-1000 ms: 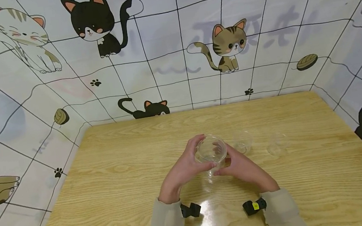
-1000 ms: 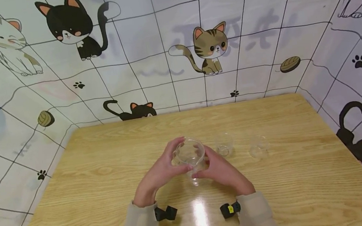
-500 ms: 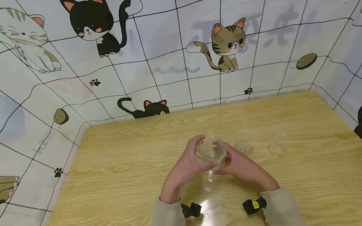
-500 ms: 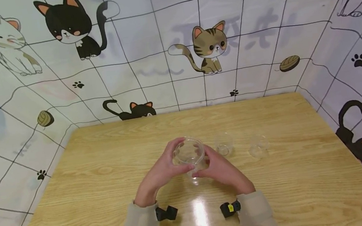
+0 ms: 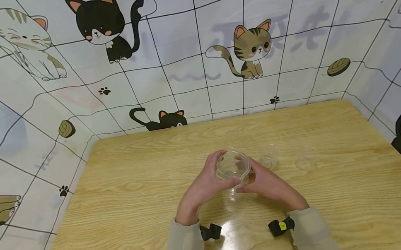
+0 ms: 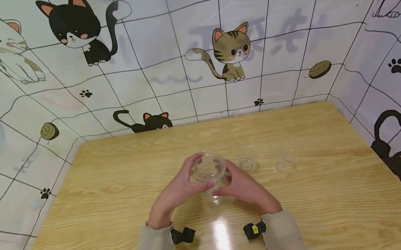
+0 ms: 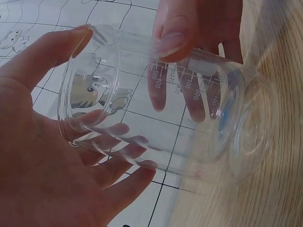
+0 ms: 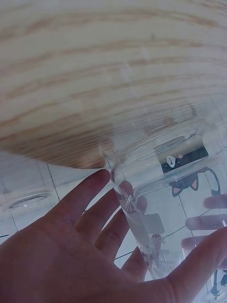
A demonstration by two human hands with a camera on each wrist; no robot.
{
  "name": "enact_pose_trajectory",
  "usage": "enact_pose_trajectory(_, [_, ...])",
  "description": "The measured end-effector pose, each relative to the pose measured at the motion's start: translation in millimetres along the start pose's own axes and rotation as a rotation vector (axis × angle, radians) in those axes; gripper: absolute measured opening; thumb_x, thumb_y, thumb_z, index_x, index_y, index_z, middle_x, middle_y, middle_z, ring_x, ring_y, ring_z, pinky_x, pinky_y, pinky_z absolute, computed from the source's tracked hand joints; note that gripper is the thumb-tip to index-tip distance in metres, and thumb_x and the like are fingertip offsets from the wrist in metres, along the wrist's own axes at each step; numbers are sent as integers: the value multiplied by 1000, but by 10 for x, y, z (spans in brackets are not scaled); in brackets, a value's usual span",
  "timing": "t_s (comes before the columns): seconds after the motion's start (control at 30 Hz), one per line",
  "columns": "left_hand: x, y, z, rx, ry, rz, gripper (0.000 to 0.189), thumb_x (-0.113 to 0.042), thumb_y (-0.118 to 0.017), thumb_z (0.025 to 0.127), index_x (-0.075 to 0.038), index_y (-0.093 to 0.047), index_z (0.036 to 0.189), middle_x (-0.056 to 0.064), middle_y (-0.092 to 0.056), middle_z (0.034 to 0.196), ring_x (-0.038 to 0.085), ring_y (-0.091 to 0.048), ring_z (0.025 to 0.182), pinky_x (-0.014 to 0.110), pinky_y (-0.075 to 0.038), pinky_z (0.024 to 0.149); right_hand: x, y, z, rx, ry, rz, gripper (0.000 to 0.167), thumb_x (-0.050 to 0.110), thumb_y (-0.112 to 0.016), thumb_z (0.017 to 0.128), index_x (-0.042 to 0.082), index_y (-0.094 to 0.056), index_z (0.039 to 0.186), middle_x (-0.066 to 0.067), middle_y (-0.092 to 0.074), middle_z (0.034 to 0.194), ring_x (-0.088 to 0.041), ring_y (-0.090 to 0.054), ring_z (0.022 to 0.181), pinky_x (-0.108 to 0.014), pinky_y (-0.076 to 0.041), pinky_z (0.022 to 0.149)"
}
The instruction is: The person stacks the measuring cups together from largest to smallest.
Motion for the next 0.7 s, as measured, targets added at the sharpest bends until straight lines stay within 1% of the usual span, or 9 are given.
enact_pose_trajectory(0.1, [-9, 3, -14, 2, 9, 7, 85, -44, -71, 71, -32, -21, 138, -6, -20, 141, 15, -25, 128, 41, -28, 99, 5, 3, 0, -3, -1, 1, 86, 25, -75, 71, 22, -24, 141, -9, -37, 136, -29, -45, 115, -47, -39, 89])
enact_pose_trajectory(0.17, [-33, 5, -29, 6, 16, 9, 84, -43, -71, 72, -31, -21, 138, -5, -20, 141, 18, -25, 128, 42, -29, 98, 7, 3, 1, -2, 1, 4, 86, 24, -75, 71, 22, -24, 141, -9, -37, 135, -29, -45, 114, -47, -39, 89])
enact_pose_trajectory(0.37, [-214, 26, -119, 17, 30, -9, 82, -33, -70, 76, -20, -21, 140, 3, -21, 142, 26, -26, 128, 46, -28, 98, -13, -4, 9, 3, 5, 7, 88, 25, -76, 71, 22, -23, 141, -8, -37, 136, -29, -44, 115, -47, -38, 90])
enact_pose_trajectory(0.43, [-236, 32, -133, 16, 31, -15, 81, -33, -70, 76, -19, -22, 140, 4, -21, 142, 27, -25, 128, 46, -28, 98, -19, -7, 13, 3, 6, 4, 89, 24, -76, 70, 22, -23, 141, -7, -37, 136, -29, -44, 116, -47, -38, 90])
enact_pose_trajectory(0.47, [-223, 33, -130, 14, 31, -13, 81, -34, -70, 75, -20, -22, 140, 4, -22, 142, 26, -26, 128, 46, -28, 98, -21, -8, 15, 3, 7, 2, 88, 24, -76, 70, 22, -23, 141, -7, -37, 136, -29, -43, 116, -47, -38, 91])
enact_pose_trajectory(0.57, [-127, 26, -93, 2, 23, 1, 82, -41, -70, 73, -25, -23, 139, 0, -23, 141, 23, -27, 128, 44, -29, 98, -24, -7, 15, 0, 5, -7, 88, 24, -76, 70, 23, -24, 141, -7, -37, 136, -29, -44, 115, -47, -38, 90])
enact_pose_trajectory(0.63, [-52, 20, -61, -5, 13, 8, 83, -46, -70, 71, -29, -24, 138, -3, -24, 141, 21, -28, 127, 44, -29, 98, -25, -6, 12, -1, 1, -8, 88, 24, -76, 70, 22, -24, 141, -8, -37, 136, -28, -44, 115, -47, -38, 90])
enact_pose_trajectory(0.7, [-9, 19, -39, -11, -4, 12, 84, -49, -70, 70, -30, -24, 138, -4, -24, 140, 20, -28, 127, 45, -29, 98, -24, -6, 8, 0, -5, -8, 88, 24, -76, 71, 22, -23, 141, -8, -37, 136, -28, -45, 114, -47, -39, 89])
Point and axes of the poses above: each hand's wrist, its own z-axis towards the middle knuckle, its own y-axis out of the back of the hand, x = y × z, the point moved 8 cm from there along z, towards the middle knuckle
